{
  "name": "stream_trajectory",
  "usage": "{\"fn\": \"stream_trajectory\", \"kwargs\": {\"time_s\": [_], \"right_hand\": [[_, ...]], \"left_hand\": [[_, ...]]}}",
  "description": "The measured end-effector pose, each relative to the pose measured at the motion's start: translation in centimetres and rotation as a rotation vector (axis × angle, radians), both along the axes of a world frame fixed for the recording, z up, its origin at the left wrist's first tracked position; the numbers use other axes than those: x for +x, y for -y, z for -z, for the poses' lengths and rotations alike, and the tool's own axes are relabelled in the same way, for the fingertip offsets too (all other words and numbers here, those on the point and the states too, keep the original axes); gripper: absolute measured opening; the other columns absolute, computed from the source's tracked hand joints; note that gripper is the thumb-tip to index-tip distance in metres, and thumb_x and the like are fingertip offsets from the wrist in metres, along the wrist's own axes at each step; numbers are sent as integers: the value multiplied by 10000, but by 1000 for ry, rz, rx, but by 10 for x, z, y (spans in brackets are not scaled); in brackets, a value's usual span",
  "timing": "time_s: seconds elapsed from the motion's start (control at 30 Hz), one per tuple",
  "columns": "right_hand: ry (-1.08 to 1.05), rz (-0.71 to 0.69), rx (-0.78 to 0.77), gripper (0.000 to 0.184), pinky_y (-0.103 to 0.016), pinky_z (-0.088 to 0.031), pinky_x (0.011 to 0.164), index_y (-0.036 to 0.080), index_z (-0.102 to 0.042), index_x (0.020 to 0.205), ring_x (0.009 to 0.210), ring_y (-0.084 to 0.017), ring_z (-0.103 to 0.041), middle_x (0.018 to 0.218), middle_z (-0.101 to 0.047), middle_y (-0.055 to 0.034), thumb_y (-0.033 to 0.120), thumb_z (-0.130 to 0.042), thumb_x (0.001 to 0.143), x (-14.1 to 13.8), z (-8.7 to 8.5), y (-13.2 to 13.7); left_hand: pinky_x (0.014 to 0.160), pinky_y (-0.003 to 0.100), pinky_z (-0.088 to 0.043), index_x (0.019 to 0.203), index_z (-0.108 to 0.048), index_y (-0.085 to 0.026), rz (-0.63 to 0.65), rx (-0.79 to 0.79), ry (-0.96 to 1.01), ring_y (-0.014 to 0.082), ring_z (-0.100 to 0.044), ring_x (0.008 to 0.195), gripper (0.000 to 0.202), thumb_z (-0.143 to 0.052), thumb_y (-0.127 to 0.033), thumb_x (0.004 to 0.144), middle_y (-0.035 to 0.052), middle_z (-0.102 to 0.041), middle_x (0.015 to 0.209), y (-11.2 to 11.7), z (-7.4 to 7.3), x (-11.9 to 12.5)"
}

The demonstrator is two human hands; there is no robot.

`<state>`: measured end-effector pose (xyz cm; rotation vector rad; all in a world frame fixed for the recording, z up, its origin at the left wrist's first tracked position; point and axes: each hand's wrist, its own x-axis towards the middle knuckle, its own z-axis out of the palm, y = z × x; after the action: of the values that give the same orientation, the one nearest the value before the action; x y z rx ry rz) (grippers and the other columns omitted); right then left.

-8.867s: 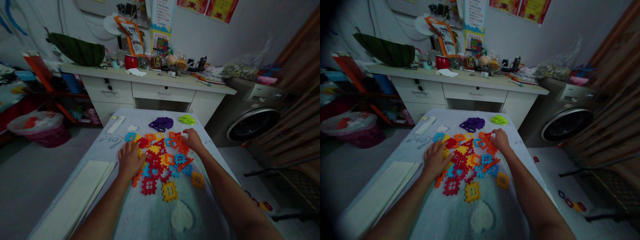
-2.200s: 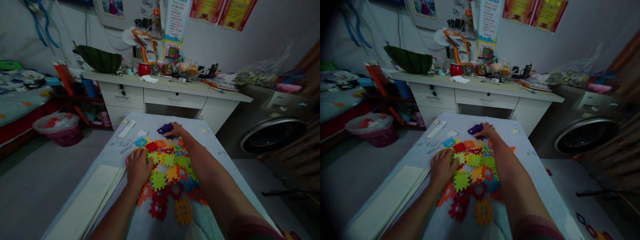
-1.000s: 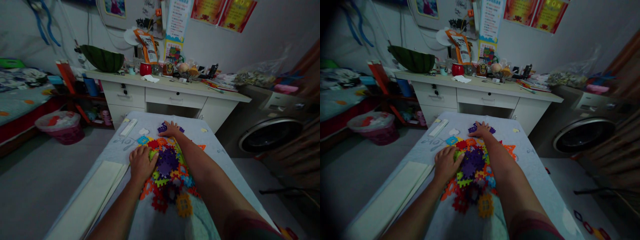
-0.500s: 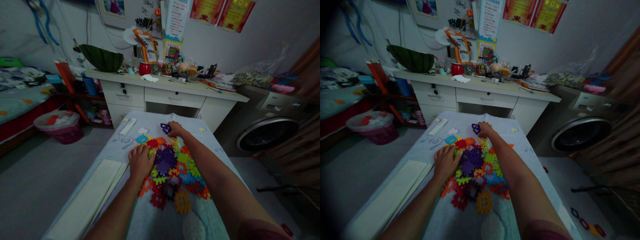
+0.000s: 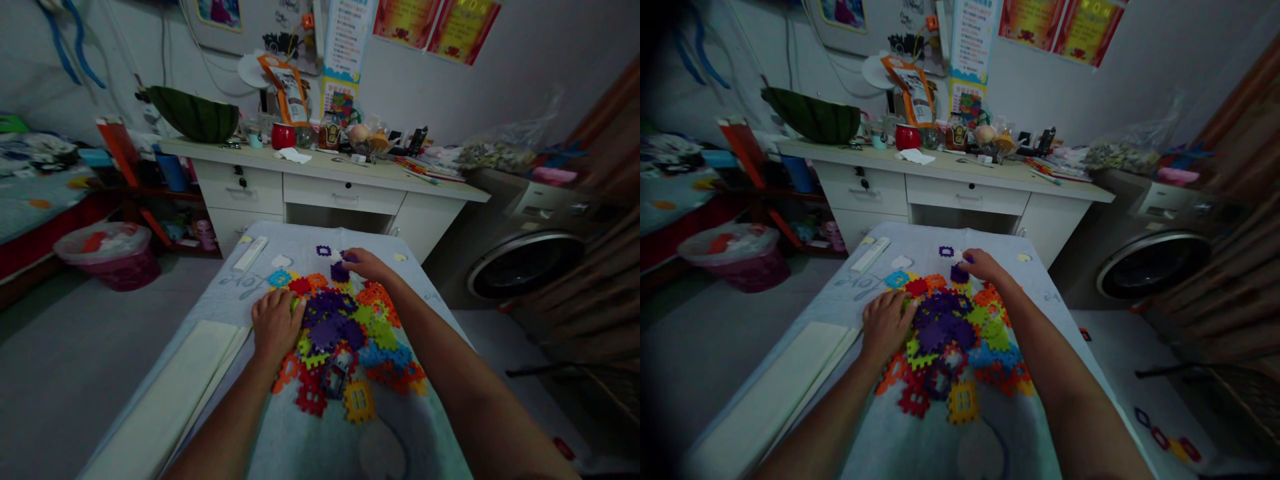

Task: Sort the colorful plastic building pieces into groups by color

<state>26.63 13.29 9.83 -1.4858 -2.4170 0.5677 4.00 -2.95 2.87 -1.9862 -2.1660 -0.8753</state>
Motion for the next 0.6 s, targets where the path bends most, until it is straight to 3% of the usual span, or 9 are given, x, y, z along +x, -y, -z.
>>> {"fn": "stream_trajectory", "kwargs": {"time_s": [0.1,0.2,0.27,0.37,0.6], "right_hand": [[182,226,-1,864,-454,-400,1034,210,-478,1398,1301,-343,-461,1412,-485,-178,585,-767,676,-6,23,-27],[259,274,-103,1163,-506,-367,1057,256,-317,1504,1359,-403,-379,1499,-339,-208,748,-755,546,-13,40,-39],[270,259,-138,1152,-503,-378,1048,283,-345,1489,1325,-397,-421,1468,-361,-192,782,-738,528,-17,45,-41],[260,243,-109,1030,-455,-419,1018,259,-454,1418,1237,-359,-500,1362,-438,-171,717,-777,553,-18,44,-39],[63,229,103,621,-314,-471,932,155,-598,1195,1016,-218,-582,1121,-539,-98,331,-823,645,-8,46,-31]], "left_hand": [[1000,457,-340,1109,-647,-235,2,-4,-2,283,-515,1177,339,-425,-445,962,82,-642,1233,0,-1,0],[994,452,-343,1106,-647,-238,0,-12,-4,281,-515,1177,336,-426,-445,962,82,-642,1233,0,-1,0],[992,450,-344,1109,-647,-236,5,-15,-7,282,-514,1178,333,-433,-442,960,83,-640,1235,0,-2,0],[993,458,-345,1120,-646,-226,9,-18,-7,287,-510,1179,340,-439,-442,957,88,-637,1243,0,-2,0],[982,459,-357,1111,-651,-228,-3,-16,-20,287,-520,1165,327,-454,-436,953,75,-644,1235,0,-3,1]]}}
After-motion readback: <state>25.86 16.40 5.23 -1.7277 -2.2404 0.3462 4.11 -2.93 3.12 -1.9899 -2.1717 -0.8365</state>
